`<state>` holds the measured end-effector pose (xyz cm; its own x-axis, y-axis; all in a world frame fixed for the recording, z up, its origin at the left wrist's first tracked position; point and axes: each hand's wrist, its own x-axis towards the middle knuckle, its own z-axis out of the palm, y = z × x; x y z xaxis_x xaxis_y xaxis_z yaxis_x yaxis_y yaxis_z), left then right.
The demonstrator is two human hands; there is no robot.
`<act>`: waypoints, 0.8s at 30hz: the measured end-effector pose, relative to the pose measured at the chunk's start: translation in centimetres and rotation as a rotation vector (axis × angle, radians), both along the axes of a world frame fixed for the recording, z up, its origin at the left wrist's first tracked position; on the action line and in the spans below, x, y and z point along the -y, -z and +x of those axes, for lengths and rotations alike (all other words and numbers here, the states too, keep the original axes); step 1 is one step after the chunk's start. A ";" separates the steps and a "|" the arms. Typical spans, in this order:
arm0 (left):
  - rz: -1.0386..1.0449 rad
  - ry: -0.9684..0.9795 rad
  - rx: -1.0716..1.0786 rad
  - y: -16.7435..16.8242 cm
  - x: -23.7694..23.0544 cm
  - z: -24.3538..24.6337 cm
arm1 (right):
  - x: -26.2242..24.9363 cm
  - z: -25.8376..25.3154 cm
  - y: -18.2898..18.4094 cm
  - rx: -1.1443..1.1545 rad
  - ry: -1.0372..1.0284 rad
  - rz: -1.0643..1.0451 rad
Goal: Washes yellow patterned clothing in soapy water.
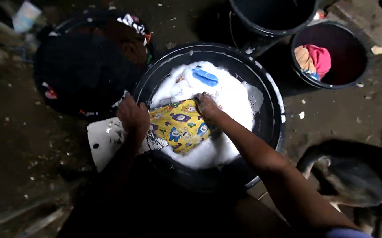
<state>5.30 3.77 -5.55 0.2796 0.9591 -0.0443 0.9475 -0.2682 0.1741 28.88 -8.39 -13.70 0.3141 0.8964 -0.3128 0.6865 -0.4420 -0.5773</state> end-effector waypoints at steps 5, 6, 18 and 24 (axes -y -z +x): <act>-0.157 0.263 0.340 -1.9 2.7 3.0 | 1.2 -0.1 -4.5 -0.133 -0.147 0.279; -0.234 0.360 0.410 -2.3 3.2 3.8 | 1.4 -0.3 -5.9 -0.232 -0.155 0.377; -0.768 0.729 1.067 -14.0 6.1 1.9 | 7.5 2.2 -9.6 -0.819 -0.217 0.406; -0.464 0.871 1.071 -16.4 6.3 -6.9 | 11.7 3.0 -5.1 -0.487 -0.279 -0.042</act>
